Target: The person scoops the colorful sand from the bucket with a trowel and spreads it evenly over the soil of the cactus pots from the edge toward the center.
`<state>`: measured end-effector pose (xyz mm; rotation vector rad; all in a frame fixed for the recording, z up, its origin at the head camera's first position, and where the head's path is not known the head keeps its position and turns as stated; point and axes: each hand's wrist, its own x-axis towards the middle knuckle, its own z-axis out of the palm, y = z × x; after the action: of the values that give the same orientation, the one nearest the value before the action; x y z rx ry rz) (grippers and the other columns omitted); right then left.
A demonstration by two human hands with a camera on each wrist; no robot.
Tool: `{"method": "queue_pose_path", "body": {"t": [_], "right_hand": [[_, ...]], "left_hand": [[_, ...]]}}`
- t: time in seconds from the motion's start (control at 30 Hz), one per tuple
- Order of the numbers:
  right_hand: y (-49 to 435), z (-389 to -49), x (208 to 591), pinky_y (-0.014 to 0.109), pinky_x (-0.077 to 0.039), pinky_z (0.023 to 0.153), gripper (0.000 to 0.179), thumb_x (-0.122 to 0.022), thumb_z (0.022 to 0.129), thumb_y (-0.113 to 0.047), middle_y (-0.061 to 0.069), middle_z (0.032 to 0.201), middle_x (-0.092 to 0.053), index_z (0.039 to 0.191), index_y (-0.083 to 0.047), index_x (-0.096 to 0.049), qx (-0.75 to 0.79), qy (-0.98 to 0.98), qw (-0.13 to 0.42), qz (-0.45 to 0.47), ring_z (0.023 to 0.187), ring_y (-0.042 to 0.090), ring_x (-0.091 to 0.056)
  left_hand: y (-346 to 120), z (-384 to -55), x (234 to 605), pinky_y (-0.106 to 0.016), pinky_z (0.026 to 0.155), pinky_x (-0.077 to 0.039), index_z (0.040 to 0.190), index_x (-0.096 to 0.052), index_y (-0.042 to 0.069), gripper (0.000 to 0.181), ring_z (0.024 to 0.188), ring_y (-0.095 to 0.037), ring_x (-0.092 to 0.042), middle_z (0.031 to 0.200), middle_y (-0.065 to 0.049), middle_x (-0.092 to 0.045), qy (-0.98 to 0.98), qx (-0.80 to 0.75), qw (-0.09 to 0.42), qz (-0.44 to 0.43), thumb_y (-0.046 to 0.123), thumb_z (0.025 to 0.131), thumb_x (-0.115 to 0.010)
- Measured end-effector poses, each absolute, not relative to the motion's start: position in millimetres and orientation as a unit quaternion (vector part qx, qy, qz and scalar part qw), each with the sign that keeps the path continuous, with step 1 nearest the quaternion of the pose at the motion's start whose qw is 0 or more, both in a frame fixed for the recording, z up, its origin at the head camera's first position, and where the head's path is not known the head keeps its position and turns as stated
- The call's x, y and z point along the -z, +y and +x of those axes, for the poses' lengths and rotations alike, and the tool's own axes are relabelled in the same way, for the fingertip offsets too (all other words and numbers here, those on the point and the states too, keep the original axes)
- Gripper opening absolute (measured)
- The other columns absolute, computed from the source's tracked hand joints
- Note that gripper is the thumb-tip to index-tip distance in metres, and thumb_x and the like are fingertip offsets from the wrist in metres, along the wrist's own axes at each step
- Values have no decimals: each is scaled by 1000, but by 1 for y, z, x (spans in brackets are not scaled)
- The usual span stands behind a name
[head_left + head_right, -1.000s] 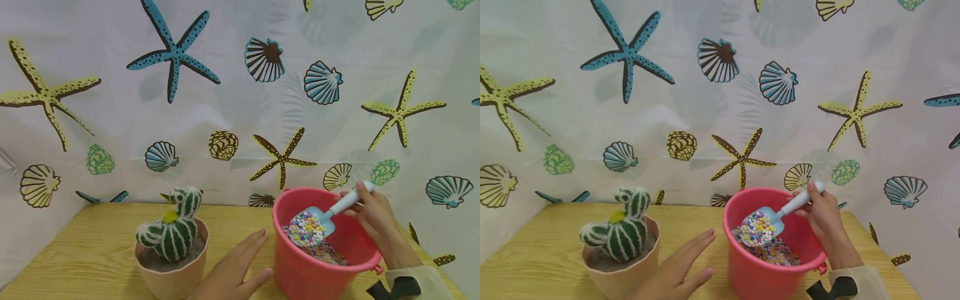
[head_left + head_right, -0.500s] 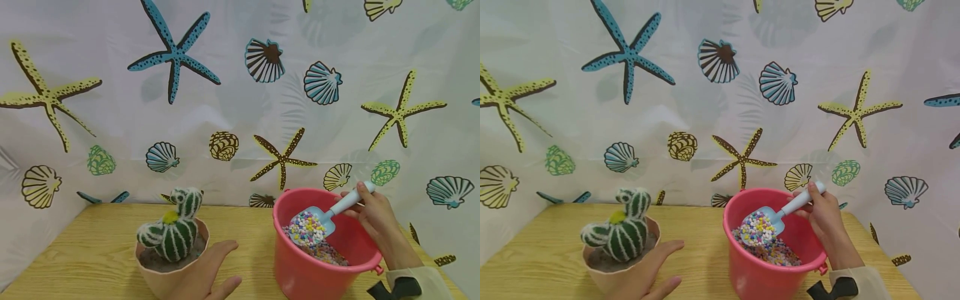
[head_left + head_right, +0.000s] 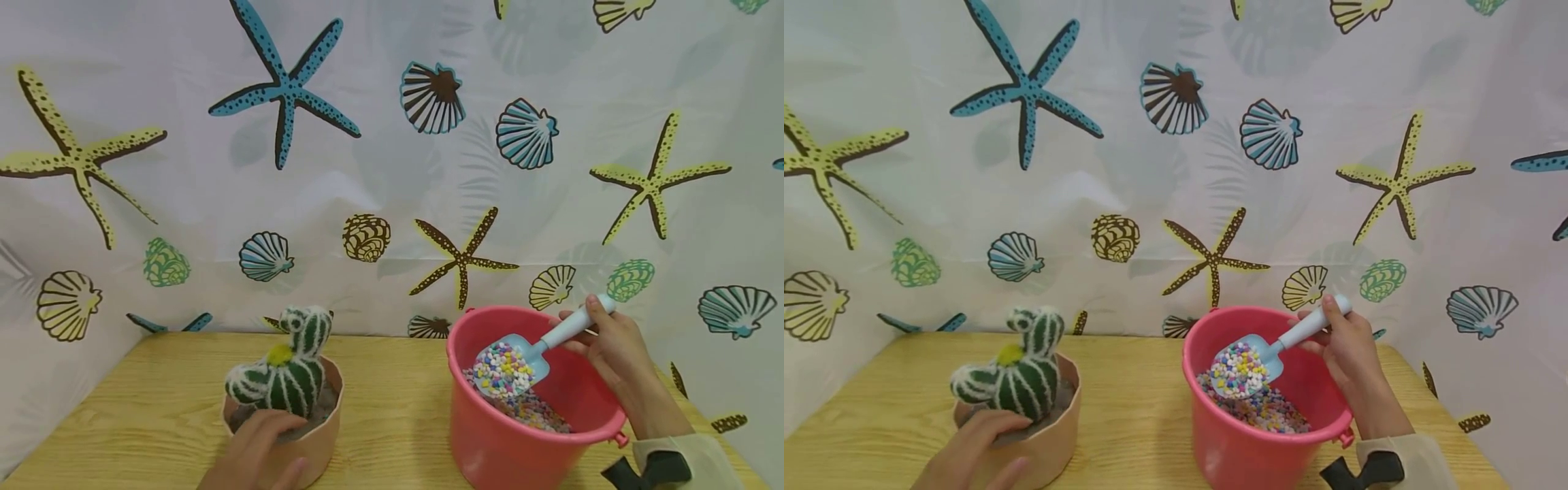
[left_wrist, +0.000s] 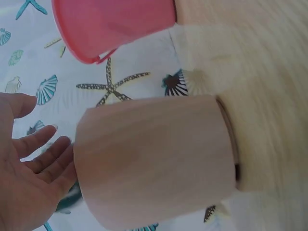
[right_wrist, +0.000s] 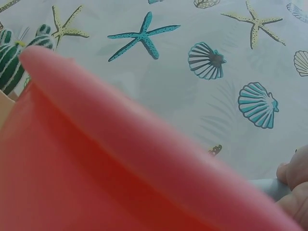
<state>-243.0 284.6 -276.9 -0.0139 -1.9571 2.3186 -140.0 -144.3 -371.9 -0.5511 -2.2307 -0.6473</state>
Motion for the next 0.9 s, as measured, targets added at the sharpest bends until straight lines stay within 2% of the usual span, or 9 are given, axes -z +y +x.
{"method": "queue_pose_path", "body": {"t": [0.2, 0.37, 0.47, 0.6, 0.67, 0.77, 0.83, 0.9], "right_hand": [[287, -243, 277, 27, -58, 73, 29, -47, 96, -40, -9, 87, -68, 111, -16, -40, -764, -643, 52, -10, 82, 9, -71], [287, -242, 276, 26, -57, 74, 33, -50, 93, -43, -10, 88, -69, 111, -16, -41, -763, -644, 49, -6, 82, 9, -71], [288, -243, 275, 26, -57, 73, 34, -50, 93, -43, -11, 88, -69, 111, -16, -41, -763, -645, 48, -6, 82, 8, -71], [287, -244, 275, 26, -57, 74, 32, -48, 94, -43, -10, 88, -68, 111, -17, -41, -758, -651, 47, -3, 82, 8, -71], [287, -245, 275, 25, -57, 74, 30, -47, 95, -42, -11, 88, -68, 111, -17, -41, -755, -654, 45, -1, 83, 8, -71], [286, -245, 275, 25, -57, 74, 30, -47, 95, -42, -10, 88, -68, 111, -17, -41, -756, -653, 43, -4, 83, 8, -71], [285, -245, 275, 25, -57, 74, 30, -47, 95, -42, -10, 89, -68, 112, -17, -40, -757, -652, 44, -5, 83, 8, -71], [285, -245, 275, 25, -57, 74, 30, -47, 95, -42, -10, 89, -68, 112, -18, -41, -758, -651, 46, -6, 83, 8, -71]], "left_hand": [[-156, -135, 372, -2, 81, -35, 95, -68, 13, 34, 88, -6, -55, 97, 8, -61, -861, 261, 407, -155, 9, 66, -84], [-168, -135, 374, 2, 82, -31, 94, -67, 12, 37, 98, 14, -43, 97, 3, -60, -857, 268, 419, -133, 5, 63, -85], [-176, -138, 377, 0, 75, -34, 94, -68, 12, 34, 97, 18, -38, 98, 0, -59, -855, 282, 418, -120, 2, 65, -83], [-187, -146, 382, -10, 64, -42, 99, -66, 8, 31, 89, 10, -41, 101, -8, -57, -865, 305, 388, -92, 0, 71, -79], [-193, -151, 384, -17, 61, -46, 108, -62, 4, 35, 90, 0, -46, 107, -12, -54, -880, 322, 343, -69, 4, 76, -77], [-205, -160, 386, -33, 68, -54, 128, -46, -2, 50, 102, -24, -50, 122, -23, -44, -899, 372, 224, -52, 17, 87, -69], [-210, -168, 385, -46, 82, -53, 140, -29, -4, 66, 113, -40, -44, 134, -29, -32, -902, 411, 127, -42, 24, 92, -64], [-215, -176, 385, -57, 92, -45, 148, -9, -4, 80, 124, -49, -32, 145, -33, -17, -893, 448, 37, -33, 30, 95, -58]]}}
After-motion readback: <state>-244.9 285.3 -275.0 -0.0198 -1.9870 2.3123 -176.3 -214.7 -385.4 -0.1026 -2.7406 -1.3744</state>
